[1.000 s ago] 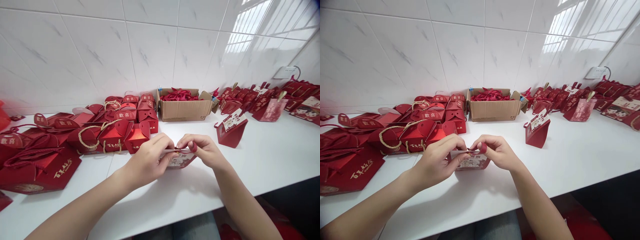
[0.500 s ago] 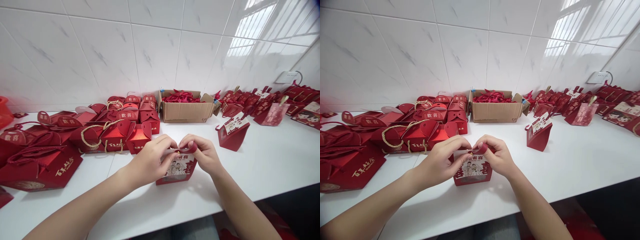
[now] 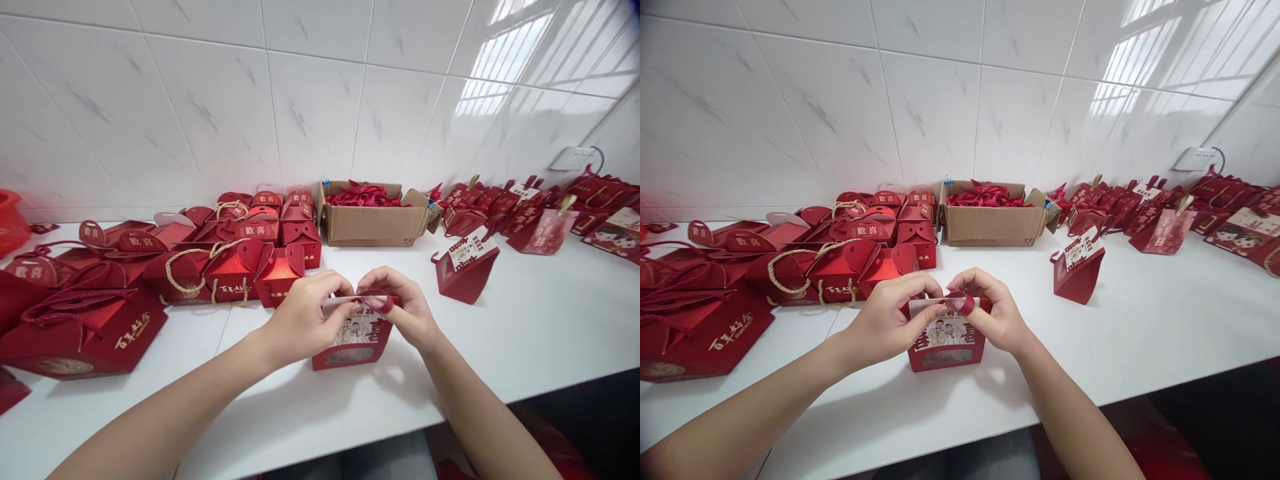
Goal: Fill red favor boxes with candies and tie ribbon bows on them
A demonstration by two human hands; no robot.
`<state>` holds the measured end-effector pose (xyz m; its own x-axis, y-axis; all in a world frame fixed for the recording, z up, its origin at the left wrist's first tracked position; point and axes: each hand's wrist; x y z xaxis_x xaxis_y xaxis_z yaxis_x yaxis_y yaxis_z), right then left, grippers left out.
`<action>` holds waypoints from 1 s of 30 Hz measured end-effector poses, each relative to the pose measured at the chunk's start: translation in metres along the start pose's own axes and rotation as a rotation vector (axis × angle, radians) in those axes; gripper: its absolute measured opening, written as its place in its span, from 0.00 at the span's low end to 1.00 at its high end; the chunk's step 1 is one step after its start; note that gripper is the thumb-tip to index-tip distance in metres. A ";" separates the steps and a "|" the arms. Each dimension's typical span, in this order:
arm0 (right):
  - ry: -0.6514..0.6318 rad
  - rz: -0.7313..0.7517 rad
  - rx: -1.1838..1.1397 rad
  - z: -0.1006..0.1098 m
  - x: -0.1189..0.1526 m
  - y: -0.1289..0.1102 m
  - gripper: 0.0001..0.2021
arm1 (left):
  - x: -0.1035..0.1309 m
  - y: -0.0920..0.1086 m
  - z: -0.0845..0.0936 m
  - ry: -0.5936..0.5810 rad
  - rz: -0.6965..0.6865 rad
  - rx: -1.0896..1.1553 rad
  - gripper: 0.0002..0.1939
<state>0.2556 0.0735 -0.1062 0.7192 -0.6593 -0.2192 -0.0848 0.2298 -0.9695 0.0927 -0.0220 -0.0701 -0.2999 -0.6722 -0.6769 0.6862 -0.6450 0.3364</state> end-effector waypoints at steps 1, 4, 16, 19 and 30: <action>0.002 -0.013 0.010 0.001 0.000 -0.001 0.07 | 0.001 -0.002 -0.001 0.018 -0.022 -0.016 0.03; -0.001 -0.022 0.087 0.002 -0.003 -0.004 0.07 | 0.005 -0.008 -0.006 0.079 -0.117 -0.062 0.04; 0.017 0.102 0.267 0.008 -0.006 0.000 0.05 | 0.009 -0.018 -0.014 0.165 -0.305 -0.219 0.03; 0.033 0.104 0.308 0.008 -0.007 0.001 0.05 | 0.010 -0.018 -0.015 0.158 -0.278 -0.205 0.04; 0.056 0.258 0.384 0.005 -0.008 0.001 0.05 | 0.008 -0.013 -0.013 0.136 -0.112 -0.086 0.04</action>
Point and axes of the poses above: each hand's wrist, its own x-axis away from the middle knuckle, its own z-axis out of the back of the hand, y = z × x, and after that the axes turned 15 degrees about -z, right-handed
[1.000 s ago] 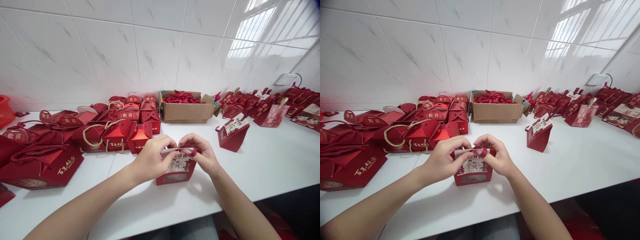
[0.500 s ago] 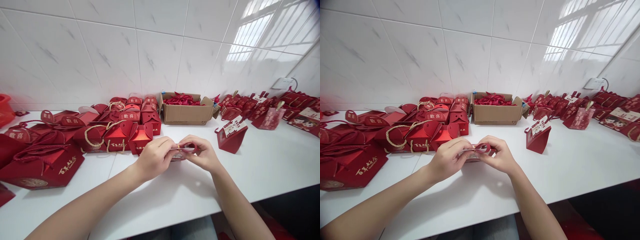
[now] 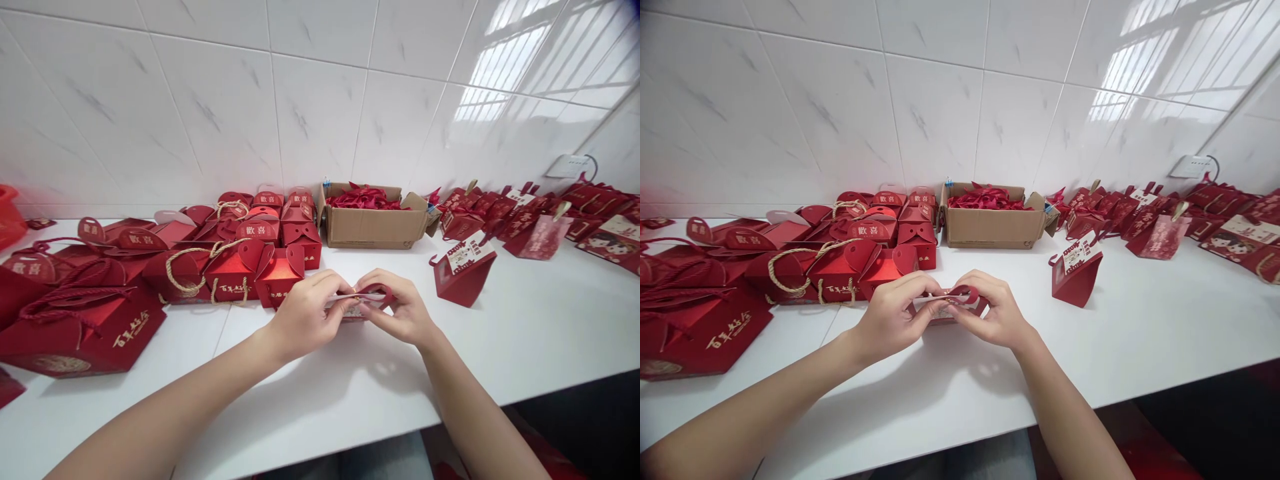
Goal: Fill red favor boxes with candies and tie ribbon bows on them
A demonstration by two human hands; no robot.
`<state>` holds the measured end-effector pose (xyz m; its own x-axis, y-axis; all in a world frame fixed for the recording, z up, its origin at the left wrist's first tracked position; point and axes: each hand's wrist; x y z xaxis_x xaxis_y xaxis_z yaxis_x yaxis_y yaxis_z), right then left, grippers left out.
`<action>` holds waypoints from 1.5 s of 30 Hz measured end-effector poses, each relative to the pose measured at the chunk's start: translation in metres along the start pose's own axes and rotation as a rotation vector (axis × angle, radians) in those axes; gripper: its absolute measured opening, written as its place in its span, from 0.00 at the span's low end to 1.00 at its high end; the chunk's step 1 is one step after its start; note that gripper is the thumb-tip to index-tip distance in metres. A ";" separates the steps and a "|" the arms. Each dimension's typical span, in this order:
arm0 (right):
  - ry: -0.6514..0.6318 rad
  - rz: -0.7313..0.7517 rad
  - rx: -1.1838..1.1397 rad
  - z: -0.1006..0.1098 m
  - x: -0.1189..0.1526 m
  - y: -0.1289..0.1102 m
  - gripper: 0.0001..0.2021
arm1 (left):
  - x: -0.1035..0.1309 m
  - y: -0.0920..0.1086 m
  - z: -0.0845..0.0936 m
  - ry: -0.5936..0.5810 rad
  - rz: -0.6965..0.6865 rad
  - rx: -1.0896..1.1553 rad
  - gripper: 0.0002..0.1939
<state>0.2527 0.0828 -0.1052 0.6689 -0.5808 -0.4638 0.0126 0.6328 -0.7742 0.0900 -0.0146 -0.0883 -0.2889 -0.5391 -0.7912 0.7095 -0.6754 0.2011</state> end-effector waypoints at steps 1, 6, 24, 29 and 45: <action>0.009 0.012 0.009 -0.001 0.000 0.000 0.05 | -0.001 0.001 0.001 -0.011 0.039 0.014 0.04; 0.026 0.050 0.031 -0.002 0.000 0.004 0.04 | -0.005 0.005 0.004 -0.060 0.223 0.093 0.01; 0.065 0.171 0.019 -0.008 0.000 0.000 0.12 | -0.013 0.016 0.016 -0.046 0.278 0.171 0.04; 0.063 0.108 -0.010 -0.010 0.000 -0.001 0.11 | -0.011 0.013 0.014 -0.032 0.249 0.174 0.04; 0.041 -0.511 0.018 0.011 0.073 0.051 0.31 | 0.046 -0.031 -0.061 0.243 -0.303 -0.263 0.44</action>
Point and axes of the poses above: each hand's wrist, its own x-axis away from the middle knuckle, its own z-axis out of the back of the hand, y = z × x, and after that the axes turned 15 degrees about -z, right-handed
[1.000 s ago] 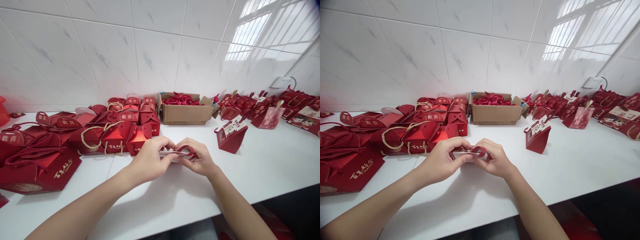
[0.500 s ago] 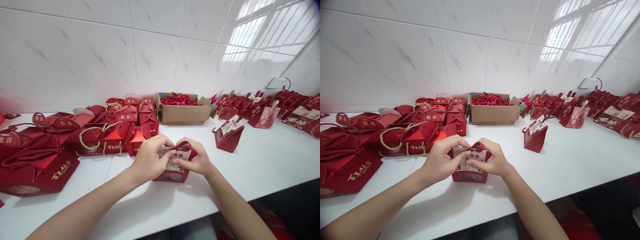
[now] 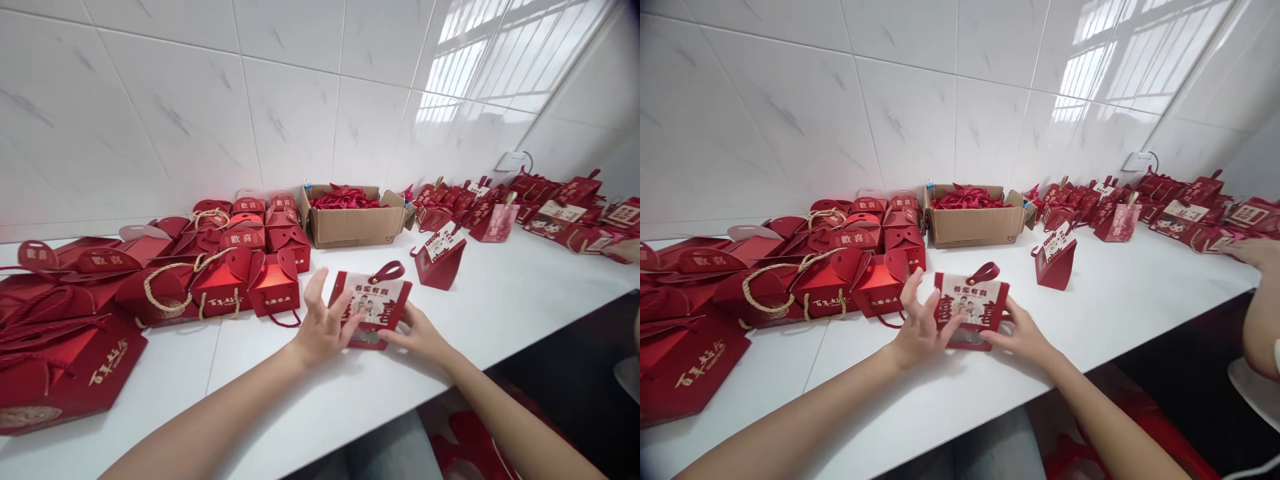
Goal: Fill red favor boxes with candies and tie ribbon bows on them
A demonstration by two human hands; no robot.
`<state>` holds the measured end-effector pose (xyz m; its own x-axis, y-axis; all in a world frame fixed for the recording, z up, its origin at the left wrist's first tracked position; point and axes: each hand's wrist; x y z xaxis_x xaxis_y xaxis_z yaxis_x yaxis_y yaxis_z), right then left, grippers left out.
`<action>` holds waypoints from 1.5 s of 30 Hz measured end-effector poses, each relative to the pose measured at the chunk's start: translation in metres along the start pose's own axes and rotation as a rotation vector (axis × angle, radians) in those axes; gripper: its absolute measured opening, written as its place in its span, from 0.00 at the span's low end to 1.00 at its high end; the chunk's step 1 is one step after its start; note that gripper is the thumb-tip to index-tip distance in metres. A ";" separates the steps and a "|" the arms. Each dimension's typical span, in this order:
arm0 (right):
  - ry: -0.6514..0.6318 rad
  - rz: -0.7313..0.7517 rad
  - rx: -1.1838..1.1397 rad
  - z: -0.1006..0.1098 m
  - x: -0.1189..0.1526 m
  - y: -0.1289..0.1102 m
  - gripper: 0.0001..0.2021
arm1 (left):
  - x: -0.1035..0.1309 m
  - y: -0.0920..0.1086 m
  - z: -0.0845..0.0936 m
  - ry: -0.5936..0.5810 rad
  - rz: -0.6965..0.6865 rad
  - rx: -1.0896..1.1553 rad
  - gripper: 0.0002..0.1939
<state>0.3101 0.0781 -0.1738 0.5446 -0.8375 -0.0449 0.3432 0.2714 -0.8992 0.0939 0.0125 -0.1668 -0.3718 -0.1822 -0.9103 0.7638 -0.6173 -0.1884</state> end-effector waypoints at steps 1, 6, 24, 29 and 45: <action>0.076 -0.061 -0.005 0.005 0.002 0.007 0.30 | 0.007 0.001 -0.003 -0.051 -0.004 0.001 0.44; 0.587 -0.333 0.127 0.064 -0.021 0.041 0.31 | 0.022 0.000 -0.008 -0.280 0.110 0.054 0.40; 0.930 -0.780 0.549 0.144 -0.102 0.112 0.37 | 0.027 -0.002 -0.009 -0.525 0.229 0.203 0.34; 0.999 -0.734 0.583 0.126 -0.091 0.102 0.49 | 0.024 0.003 -0.007 -0.524 0.234 0.181 0.33; 0.242 0.599 0.365 -0.101 -0.080 -0.123 0.39 | 0.009 0.082 0.007 -0.721 -0.609 0.880 0.08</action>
<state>0.1471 0.0640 -0.1038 0.5488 -0.5663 -0.6149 0.2963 0.8196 -0.4903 0.1497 -0.0447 -0.1878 -0.9453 0.1060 -0.3085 -0.1290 -0.9901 0.0552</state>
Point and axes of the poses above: each hand's wrist, its own x-axis away from the middle knuckle, its own z-axis out of the back of the hand, y = z × x, and after that the axes turned 15 degrees about -z, right-handed
